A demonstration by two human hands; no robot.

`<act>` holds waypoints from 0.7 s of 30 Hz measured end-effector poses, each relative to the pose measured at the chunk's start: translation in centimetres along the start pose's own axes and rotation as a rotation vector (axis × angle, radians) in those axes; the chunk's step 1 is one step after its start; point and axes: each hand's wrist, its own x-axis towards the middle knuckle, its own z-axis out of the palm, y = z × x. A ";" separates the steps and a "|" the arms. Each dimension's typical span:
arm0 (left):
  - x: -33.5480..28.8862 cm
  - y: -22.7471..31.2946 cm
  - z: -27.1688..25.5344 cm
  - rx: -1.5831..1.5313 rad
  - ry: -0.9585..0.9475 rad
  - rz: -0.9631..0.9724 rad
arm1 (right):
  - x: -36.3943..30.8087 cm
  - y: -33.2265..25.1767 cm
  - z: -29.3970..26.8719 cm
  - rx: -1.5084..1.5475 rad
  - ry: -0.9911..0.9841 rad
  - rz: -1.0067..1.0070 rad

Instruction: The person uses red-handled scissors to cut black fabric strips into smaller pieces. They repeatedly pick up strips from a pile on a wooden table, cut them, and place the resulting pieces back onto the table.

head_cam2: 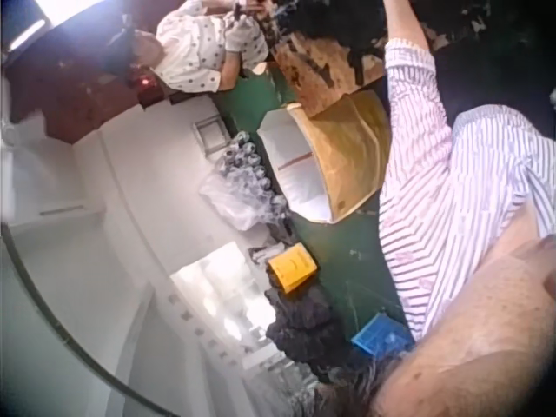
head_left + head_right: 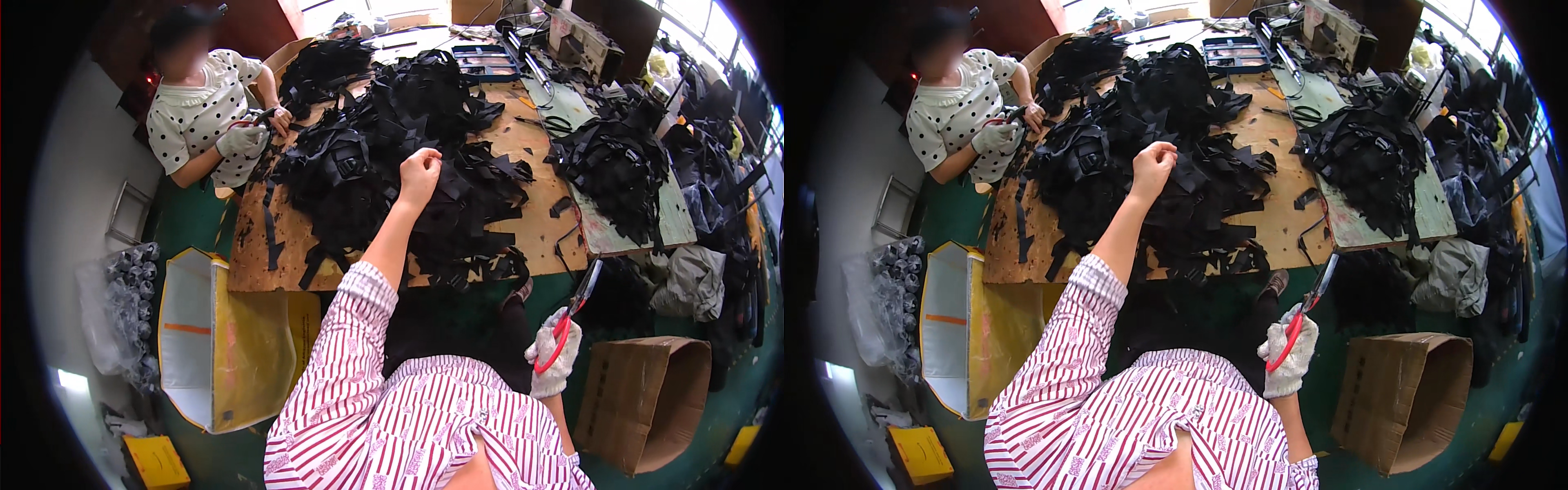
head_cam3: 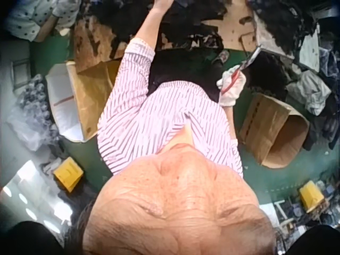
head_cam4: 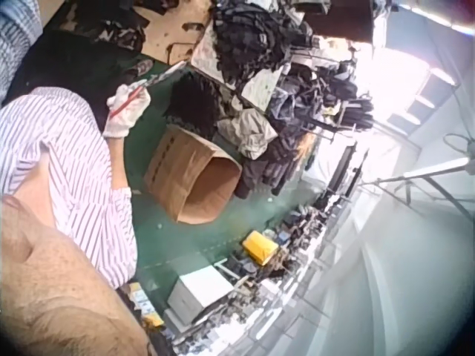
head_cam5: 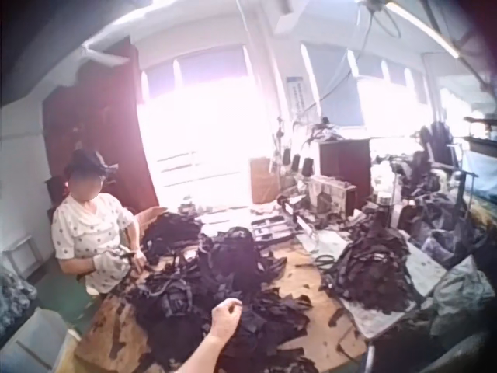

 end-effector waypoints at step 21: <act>3.5 -4.4 1.6 -0.505 0.349 -0.305 | 0.8 1.3 0.0 -0.015 0.048 0.066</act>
